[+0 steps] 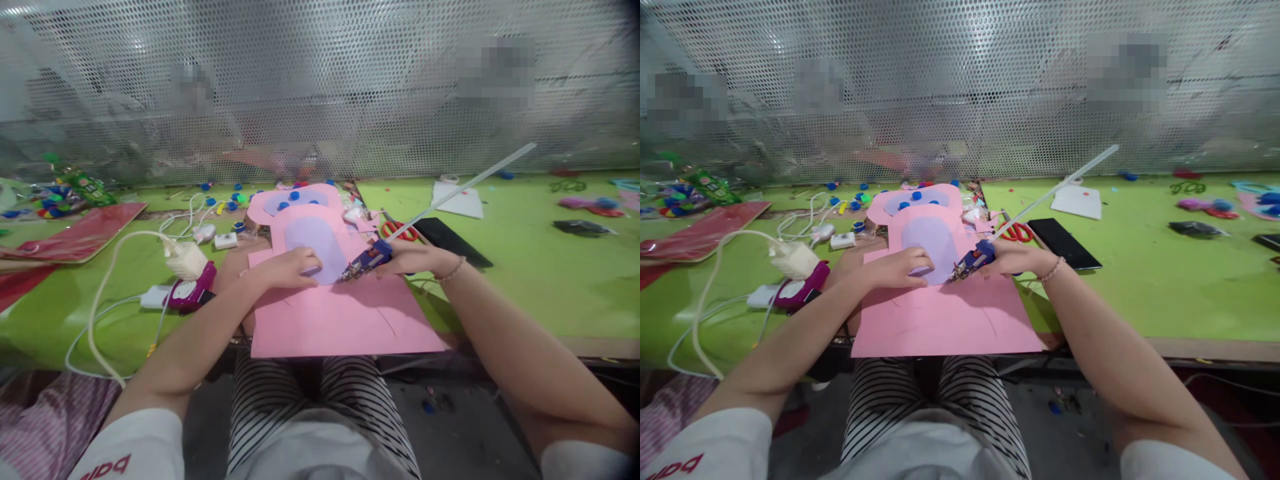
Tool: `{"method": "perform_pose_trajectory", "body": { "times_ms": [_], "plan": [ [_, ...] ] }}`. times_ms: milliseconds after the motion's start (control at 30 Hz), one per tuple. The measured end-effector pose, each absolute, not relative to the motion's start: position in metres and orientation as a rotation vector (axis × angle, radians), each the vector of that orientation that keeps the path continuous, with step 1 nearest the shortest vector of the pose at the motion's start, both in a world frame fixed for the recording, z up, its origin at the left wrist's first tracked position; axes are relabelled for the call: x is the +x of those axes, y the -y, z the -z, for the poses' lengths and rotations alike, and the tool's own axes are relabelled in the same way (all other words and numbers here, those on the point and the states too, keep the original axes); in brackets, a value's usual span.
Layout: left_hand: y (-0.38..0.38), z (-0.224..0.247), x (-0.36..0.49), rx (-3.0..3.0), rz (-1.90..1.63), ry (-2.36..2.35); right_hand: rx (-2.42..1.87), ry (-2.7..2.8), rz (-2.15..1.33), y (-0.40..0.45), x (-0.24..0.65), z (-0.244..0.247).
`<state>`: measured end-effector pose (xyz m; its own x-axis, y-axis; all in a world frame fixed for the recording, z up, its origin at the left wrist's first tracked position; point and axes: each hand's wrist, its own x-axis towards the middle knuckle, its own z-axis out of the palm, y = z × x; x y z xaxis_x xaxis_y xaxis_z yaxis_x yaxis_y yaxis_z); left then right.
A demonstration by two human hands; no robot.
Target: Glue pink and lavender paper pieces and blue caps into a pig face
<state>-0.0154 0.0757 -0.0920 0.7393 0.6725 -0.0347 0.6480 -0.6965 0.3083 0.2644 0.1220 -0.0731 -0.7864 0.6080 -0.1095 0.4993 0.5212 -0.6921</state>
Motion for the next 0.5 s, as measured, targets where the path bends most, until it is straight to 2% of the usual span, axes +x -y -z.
{"method": "perform_pose_trajectory", "body": {
  "times_ms": [133,500],
  "plan": [
    [-0.0742,0.0930,-0.0136,2.657,-0.125,-1.025,-0.918,2.628,-1.249,-0.1248,0.2631,0.0743],
    [-0.0754,0.0924,-0.0155,2.621,-0.128,-1.037,-0.796,2.579,-1.094,-0.1254,0.2650,0.0771]
  ]
}}
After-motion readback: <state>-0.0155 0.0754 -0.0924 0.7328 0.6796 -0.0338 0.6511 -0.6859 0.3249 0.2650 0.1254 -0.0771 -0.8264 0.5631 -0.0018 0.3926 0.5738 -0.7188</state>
